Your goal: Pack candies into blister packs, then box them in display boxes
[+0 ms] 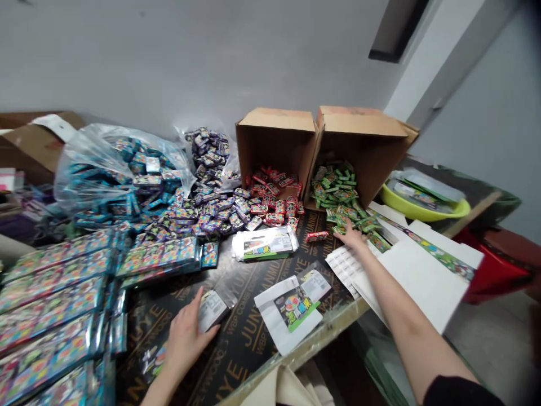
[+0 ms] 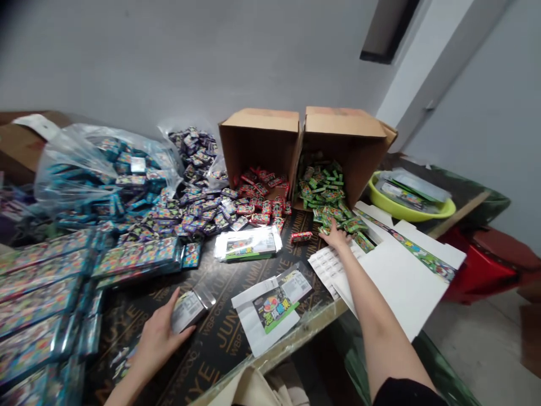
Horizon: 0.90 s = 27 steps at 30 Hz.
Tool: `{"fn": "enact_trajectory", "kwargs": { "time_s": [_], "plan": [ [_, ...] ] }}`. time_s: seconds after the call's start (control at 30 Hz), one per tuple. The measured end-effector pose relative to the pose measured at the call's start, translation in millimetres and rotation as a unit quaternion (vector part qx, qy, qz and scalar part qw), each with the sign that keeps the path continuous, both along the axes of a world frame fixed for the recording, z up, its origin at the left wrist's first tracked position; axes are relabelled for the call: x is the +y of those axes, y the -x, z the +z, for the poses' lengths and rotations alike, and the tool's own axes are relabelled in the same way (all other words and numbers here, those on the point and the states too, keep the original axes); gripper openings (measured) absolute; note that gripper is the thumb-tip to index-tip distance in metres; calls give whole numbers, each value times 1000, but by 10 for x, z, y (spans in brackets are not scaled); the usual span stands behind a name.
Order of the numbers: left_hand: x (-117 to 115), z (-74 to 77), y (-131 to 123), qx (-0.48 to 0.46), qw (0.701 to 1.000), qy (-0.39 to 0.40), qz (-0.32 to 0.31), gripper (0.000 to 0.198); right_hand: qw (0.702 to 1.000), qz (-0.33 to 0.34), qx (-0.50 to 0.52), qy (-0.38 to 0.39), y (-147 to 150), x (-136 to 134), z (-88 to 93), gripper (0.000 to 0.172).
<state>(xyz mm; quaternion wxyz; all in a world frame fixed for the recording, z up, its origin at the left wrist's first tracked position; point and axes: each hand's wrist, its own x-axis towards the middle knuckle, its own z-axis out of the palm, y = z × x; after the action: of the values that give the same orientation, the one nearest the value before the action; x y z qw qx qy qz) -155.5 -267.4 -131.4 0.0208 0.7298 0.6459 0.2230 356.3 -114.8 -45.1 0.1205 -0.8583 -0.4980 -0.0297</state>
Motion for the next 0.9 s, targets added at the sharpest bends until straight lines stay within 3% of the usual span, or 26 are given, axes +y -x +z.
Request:
{"fn": "enact_trajectory", "kwargs": {
  "time_s": [0.13, 0.2, 0.27, 0.33, 0.43, 0.5, 0.6, 0.67, 0.77, 0.83, 0.9],
  "plan": [
    [-21, 1, 44, -34, 999, -29, -2, 80, 1000, 16, 1, -27, 23, -59, 33, 85],
    [-59, 118, -1, -93, 994, -61, 0, 79, 996, 35, 19, -74, 187, -193, 123, 88],
    [-107, 306, -149, -209, 975, -69, 2, 75, 981, 102, 68, -151, 533, -412, 218, 89],
    [-151, 523, -401, -375, 927, -21, -5, 66, 935, 240, 141, -219, 1055, -695, 277, 88],
    [-195, 776, -835, -593, 797, 101, -48, 61, 864, 411, 153, -245, 1954, -1128, 265, 91],
    [-206, 847, -1019, -669, 729, 127, -65, 62, 840, 467, 158, -228, 2427, -1346, 214, 94],
    [-206, 845, -985, -734, 672, 96, -37, 64, 824, 505, 173, -192, 2753, -1529, 152, 93],
    [-217, 830, -796, -746, 662, 72, -5, 66, 798, 549, 193, -155, 2760, -1568, 151, 77],
    [-279, 842, -471, -725, 680, 110, -11, 67, 739, 617, 246, -116, 2671, -1542, 212, 55],
    [-335, 869, -322, -698, 685, 195, -78, 68, 690, 659, 290, -77, 2641, -1507, 272, 65],
    [-383, 901, -244, -665, 669, 291, -159, 72, 613, 717, 333, 13, 2657, -1483, 320, 84]
  ]
}}
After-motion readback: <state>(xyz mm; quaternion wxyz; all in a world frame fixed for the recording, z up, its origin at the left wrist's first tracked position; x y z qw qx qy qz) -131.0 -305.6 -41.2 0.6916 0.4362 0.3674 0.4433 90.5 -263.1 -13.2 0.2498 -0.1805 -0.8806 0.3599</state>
